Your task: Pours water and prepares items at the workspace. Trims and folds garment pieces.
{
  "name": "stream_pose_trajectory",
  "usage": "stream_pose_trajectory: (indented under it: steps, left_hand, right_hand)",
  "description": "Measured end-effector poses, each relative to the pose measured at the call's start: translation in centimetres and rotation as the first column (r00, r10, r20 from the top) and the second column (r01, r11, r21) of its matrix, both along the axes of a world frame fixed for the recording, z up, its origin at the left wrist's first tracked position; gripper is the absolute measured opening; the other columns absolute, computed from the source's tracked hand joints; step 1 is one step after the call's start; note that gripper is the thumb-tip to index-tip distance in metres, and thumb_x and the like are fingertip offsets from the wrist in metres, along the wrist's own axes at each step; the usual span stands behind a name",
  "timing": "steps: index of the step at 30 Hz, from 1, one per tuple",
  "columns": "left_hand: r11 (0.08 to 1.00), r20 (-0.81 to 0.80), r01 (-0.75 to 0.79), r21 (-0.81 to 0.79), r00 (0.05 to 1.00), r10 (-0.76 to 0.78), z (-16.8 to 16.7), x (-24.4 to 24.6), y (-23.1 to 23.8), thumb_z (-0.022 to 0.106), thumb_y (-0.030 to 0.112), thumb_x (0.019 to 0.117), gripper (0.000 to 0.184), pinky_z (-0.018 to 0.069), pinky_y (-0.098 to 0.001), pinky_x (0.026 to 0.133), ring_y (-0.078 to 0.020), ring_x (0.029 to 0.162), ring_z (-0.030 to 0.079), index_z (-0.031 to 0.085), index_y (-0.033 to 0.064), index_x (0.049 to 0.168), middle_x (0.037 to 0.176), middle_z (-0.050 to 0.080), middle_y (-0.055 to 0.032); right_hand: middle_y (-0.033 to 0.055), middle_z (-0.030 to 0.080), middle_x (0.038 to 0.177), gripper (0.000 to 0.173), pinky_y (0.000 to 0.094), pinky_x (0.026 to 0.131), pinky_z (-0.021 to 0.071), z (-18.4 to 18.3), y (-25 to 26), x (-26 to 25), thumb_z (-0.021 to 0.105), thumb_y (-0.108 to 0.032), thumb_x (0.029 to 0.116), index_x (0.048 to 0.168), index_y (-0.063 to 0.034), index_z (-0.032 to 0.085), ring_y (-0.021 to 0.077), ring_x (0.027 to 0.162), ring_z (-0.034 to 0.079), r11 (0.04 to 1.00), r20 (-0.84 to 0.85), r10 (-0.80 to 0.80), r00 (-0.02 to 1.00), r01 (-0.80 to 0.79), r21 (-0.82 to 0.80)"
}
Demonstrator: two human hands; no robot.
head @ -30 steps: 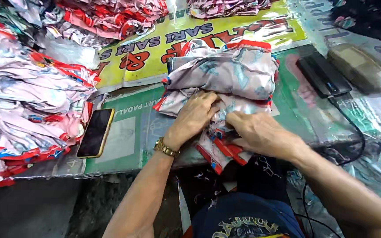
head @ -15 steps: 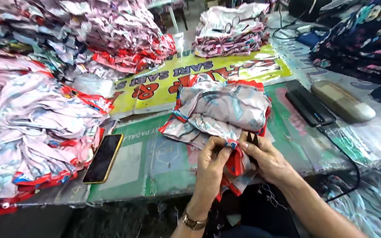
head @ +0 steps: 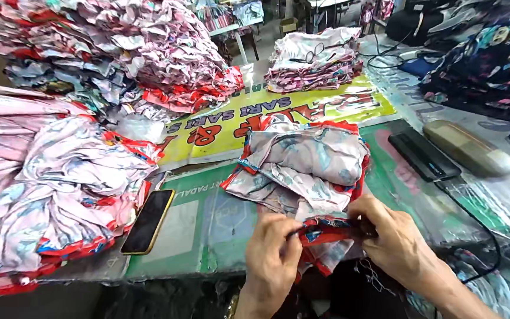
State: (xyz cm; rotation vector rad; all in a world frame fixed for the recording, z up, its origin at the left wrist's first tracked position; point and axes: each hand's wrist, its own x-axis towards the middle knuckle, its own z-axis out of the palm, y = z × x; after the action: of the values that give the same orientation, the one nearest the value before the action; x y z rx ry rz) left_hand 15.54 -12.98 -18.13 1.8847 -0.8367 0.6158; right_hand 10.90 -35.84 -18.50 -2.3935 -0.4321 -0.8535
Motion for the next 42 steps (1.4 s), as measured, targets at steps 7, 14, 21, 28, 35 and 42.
stream_pose_trajectory:
  steps: [7, 14, 21, 28, 35, 42]
  left_hand:
    - [0.806, 0.198, 0.011, 0.592, 0.967, -0.159, -3.3, 0.3, 2.4, 0.058, 0.007, 0.0995, 0.015, 0.0538, -0.0382, 0.089, -0.0254, 0.099, 0.067, 0.072, 0.0080, 0.104, 0.105, 0.071, -0.0107]
    - [0.798, 0.254, 0.086, 0.597, 0.923, -0.289, -2.0, -1.3, 3.3, 0.051, 0.006, 0.1035, 0.018, 0.0488, -0.0393, 0.097, -0.0236, 0.106, 0.067, 0.068, 0.0065, 0.109, 0.110, 0.073, -0.0097]
    - [0.877, -0.056, 0.160, 0.453, 0.987, -0.152, -2.5, -0.2, 2.0, 0.062, 0.025, 0.1028, 0.022, 0.0475, -0.0349, 0.089, -0.0133, 0.089, 0.066, 0.071, 0.0092, 0.115, 0.093, 0.074, -0.0022]
    - [0.754, 0.104, 0.066, 0.653, 0.979, -0.177, -1.6, 0.7, -0.6, 0.058, 0.019, 0.0998, 0.016, 0.0422, -0.0426, 0.075, -0.0203, 0.066, 0.060, 0.071, 0.0111, 0.105, 0.080, 0.066, -0.0046]
    - [0.880, 0.037, 0.098, 0.465, 0.991, -0.130, -3.9, -0.8, 0.6, 0.065, 0.019, 0.0996, 0.012, 0.0451, -0.0381, 0.082, -0.0175, 0.082, 0.063, 0.076, 0.0146, 0.101, 0.088, 0.068, -0.0049]
    - [0.984, -0.149, 0.174, 0.045, 0.975, -0.165, -4.9, -1.7, 1.7, 0.064, 0.018, 0.1025, 0.010, 0.0508, -0.0257, 0.090, -0.0074, 0.094, 0.064, 0.070, 0.0105, 0.101, 0.094, 0.069, -0.0001]
  right_hand:
    - [0.0133, 0.067, 0.091, 0.014, 0.0386, 0.043, 0.0464, -2.6, -0.5, -1.1, 0.054, -0.007, 0.0959, 0.098, -0.0078, 0.068, 0.0276, 0.061, 0.064, 0.939, -0.173, 0.052, 0.984, -0.107, -0.326]
    - [0.0069, 0.061, 0.082, 0.016, 0.0348, 0.046, 0.0412, -0.9, -1.6, -1.5, 0.054, -0.010, 0.0970, 0.095, -0.0106, 0.070, 0.0221, 0.061, 0.059, 0.920, -0.245, 0.139, 0.959, -0.217, -0.326]
    - [0.0019, 0.061, 0.081, 0.016, 0.0325, 0.043, 0.0407, 0.1, -1.7, -1.0, 0.059, -0.024, 0.0967, 0.091, -0.0129, 0.068, 0.0165, 0.057, 0.058, 0.914, -0.327, 0.128, 0.936, -0.240, -0.328]
    - [-0.0034, 0.060, 0.078, 0.022, 0.0131, 0.052, 0.0472, 2.5, 3.2, 0.4, 0.051, -0.016, 0.1059, 0.099, -0.0026, 0.066, -0.0014, 0.061, 0.054, 0.779, -0.146, 0.433, 0.890, -0.288, 0.556]
    - [-0.0015, 0.054, 0.070, 0.012, 0.0164, 0.044, 0.0398, -1.9, 3.7, 1.3, 0.053, -0.017, 0.1054, 0.105, -0.0094, 0.063, 0.0032, 0.049, 0.044, 0.456, -0.206, 0.580, 0.788, -0.105, 0.884]
    - [-0.0027, 0.062, 0.081, 0.007, 0.0131, 0.054, 0.0472, -1.7, 2.0, 1.1, 0.064, -0.008, 0.0969, 0.104, -0.0067, 0.067, 0.0004, 0.062, 0.055, 0.639, -0.321, 0.641, 0.697, -0.254, 0.726]
